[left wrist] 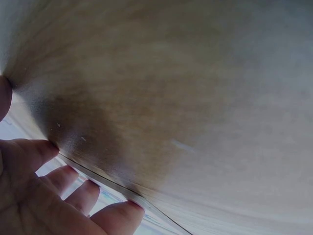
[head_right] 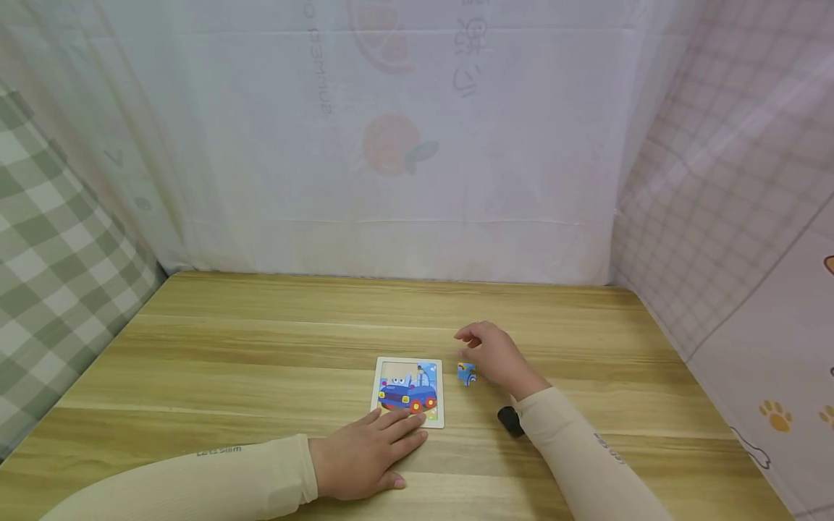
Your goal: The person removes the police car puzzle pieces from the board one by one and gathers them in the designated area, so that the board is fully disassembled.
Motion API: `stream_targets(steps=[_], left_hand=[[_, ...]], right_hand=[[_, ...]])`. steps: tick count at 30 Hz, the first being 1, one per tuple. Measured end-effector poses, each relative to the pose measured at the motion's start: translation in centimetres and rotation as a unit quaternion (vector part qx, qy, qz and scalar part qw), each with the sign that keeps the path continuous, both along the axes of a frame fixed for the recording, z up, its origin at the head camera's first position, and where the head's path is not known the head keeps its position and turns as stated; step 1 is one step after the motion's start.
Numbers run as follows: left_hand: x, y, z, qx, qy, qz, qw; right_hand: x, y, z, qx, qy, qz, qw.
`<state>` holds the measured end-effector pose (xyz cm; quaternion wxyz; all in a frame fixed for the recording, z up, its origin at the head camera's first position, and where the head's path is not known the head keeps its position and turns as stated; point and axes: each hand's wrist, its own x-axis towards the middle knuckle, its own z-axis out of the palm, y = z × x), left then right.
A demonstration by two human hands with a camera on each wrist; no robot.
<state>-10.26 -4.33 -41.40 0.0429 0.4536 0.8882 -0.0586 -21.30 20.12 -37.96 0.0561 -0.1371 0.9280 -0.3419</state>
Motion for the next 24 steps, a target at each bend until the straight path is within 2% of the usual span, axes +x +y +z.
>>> stream_targets(steps=[10,20,24], left_hand=[[0.0,0.0,0.1,0.001,-0.008,-0.003,1.0],[-0.1,0.0,-0.3,0.003,-0.005,0.0,1.0],[0.0,0.0,-0.2,0.0,-0.004,0.0,1.0]], right_hand=[[0.0,-2.1,-0.8,0.003,-0.026,0.015,0.9995],[0.0,-3.5,-1.3,0.033,-0.037,0.042,0.9979],[-0.1,-4.1,-1.3,0.048,-0.043,0.052,0.9966]])
